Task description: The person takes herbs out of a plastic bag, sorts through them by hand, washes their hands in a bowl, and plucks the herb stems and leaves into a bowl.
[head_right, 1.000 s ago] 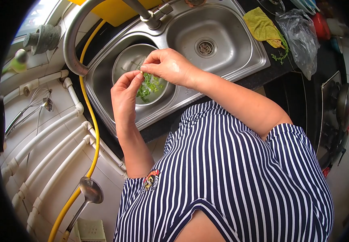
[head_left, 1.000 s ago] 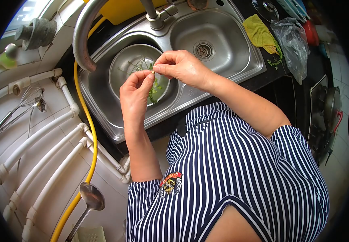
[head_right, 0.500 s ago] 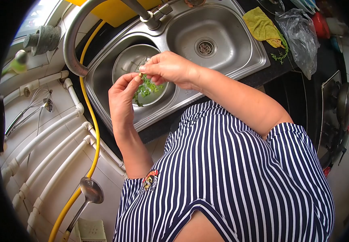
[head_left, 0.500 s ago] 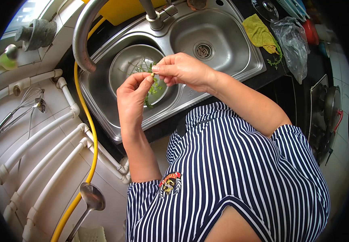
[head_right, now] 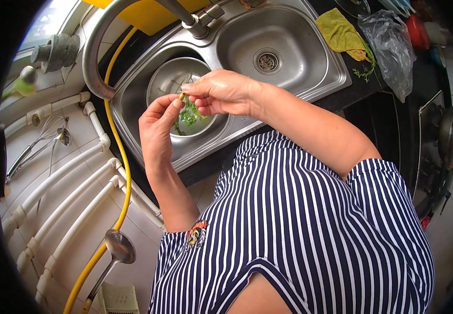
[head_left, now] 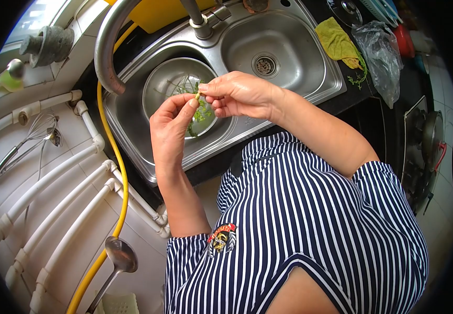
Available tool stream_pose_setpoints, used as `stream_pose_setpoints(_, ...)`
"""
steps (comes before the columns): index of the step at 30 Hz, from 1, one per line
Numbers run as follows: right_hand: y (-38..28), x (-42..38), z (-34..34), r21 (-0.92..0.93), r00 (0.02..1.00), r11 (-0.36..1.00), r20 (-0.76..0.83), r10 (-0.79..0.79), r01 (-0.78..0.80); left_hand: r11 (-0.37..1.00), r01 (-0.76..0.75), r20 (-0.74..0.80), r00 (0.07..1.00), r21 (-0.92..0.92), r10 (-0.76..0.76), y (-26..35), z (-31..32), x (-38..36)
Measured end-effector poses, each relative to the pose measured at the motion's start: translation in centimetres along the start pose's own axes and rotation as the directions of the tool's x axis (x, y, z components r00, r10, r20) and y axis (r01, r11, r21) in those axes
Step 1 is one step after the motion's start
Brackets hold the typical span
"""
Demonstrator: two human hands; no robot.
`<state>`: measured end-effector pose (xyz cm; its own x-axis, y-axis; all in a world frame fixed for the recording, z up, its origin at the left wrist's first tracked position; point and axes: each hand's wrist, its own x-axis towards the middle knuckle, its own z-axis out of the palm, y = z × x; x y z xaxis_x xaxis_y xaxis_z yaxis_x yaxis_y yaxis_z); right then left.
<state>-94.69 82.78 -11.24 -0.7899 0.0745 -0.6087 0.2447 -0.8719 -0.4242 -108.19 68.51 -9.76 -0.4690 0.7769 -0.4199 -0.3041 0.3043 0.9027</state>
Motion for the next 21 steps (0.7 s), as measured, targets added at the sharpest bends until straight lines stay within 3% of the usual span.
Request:
stream_pose_setpoints(10,0.30,-0.21,-0.29,0.011,0.997,0.998,-0.042,-0.061,0.062,0.991,0.073,0.076,0.995,-0.114,-0.064,-0.18,-0.19,0.20)
stream_pose_setpoints(18,0.55,-0.27,-0.21,-0.147,0.986,0.978,-0.055,-0.157,0.147,0.982,0.124,0.092,0.990,-0.145,-0.111,-0.45,-0.13,0.34)
stream_pose_setpoints(21,-0.01,-0.77,0.48,-0.029,0.977,0.984,-0.119,-0.176,0.174,0.969,0.162,0.094,0.985,-0.187,-0.146,-0.68,-0.55,0.55)
